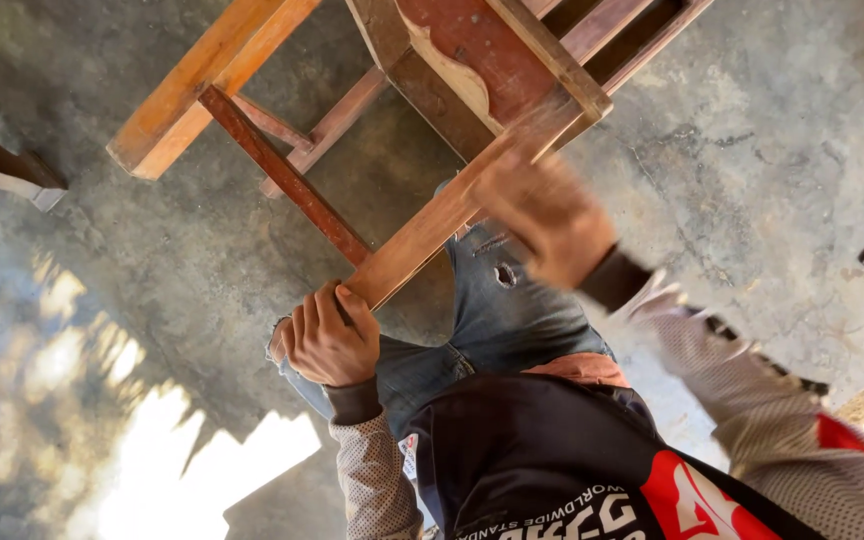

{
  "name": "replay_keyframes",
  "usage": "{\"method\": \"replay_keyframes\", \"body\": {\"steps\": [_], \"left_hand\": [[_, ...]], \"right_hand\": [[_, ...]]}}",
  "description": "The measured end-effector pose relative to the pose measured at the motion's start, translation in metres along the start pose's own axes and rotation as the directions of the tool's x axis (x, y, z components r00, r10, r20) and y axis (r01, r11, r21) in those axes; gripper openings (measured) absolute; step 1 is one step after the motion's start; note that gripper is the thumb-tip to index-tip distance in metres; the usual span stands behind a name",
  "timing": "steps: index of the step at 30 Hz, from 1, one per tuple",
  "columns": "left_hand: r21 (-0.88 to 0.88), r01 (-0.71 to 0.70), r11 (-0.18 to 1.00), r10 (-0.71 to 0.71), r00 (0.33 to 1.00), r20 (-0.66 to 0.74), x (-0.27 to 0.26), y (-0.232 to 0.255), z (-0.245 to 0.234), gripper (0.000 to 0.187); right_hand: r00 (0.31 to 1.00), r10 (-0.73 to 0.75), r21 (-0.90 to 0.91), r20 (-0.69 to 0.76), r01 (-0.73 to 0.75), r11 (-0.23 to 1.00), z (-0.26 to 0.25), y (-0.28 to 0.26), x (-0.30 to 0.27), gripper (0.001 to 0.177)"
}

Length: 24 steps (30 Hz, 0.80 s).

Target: Sanding a wooden chair frame with sandpaper to smooth the surface.

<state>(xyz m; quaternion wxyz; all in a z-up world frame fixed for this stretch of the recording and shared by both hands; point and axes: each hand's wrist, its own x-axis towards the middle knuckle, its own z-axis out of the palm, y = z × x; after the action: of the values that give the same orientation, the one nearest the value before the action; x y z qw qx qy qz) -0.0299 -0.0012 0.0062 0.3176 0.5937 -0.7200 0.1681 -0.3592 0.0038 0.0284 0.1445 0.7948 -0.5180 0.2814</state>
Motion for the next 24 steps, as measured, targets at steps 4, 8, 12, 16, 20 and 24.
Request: {"method": "replay_keyframes", "body": {"steps": [4, 8, 12, 16, 20, 24], "left_hand": [[0.003, 0.002, 1.000, -0.002, 1.000, 0.003, 0.003, 0.004, -0.004, 0.034], [-0.017, 0.012, 1.000, -0.012, 1.000, -0.014, 0.000, 0.003, 0.000, 0.033], [-0.005, 0.002, 1.000, -0.002, 1.000, -0.018, -0.003, -0.001, 0.003, 0.033], [0.002, 0.005, 1.000, -0.005, 1.000, 0.010, 0.004, 0.004, -0.005, 0.034], [-0.008, 0.010, 1.000, -0.010, 1.000, 0.012, 0.002, 0.003, -0.003, 0.032], [-0.014, 0.009, 1.000, -0.009, 1.000, -0.002, 0.007, 0.006, -0.007, 0.033]], "right_hand": [[0.996, 0.082, -0.101, 0.040, -0.077, 0.992, -0.028, 0.016, 0.020, 0.072], [0.995, 0.102, -0.056, 0.003, -0.102, 0.993, -0.025, -0.054, 0.035, 0.084], [0.981, 0.080, -0.180, 0.176, -0.048, 0.982, -0.030, -0.029, 0.022, 0.115], [0.936, 0.269, -0.103, 0.225, -0.252, 0.962, -0.023, 0.007, 0.009, 0.098], [0.983, 0.128, 0.004, 0.132, -0.129, 0.992, -0.012, -0.045, 0.010, 0.089], [0.989, 0.135, -0.294, 0.058, -0.113, 0.949, -0.034, 0.000, 0.017, 0.047]]}}
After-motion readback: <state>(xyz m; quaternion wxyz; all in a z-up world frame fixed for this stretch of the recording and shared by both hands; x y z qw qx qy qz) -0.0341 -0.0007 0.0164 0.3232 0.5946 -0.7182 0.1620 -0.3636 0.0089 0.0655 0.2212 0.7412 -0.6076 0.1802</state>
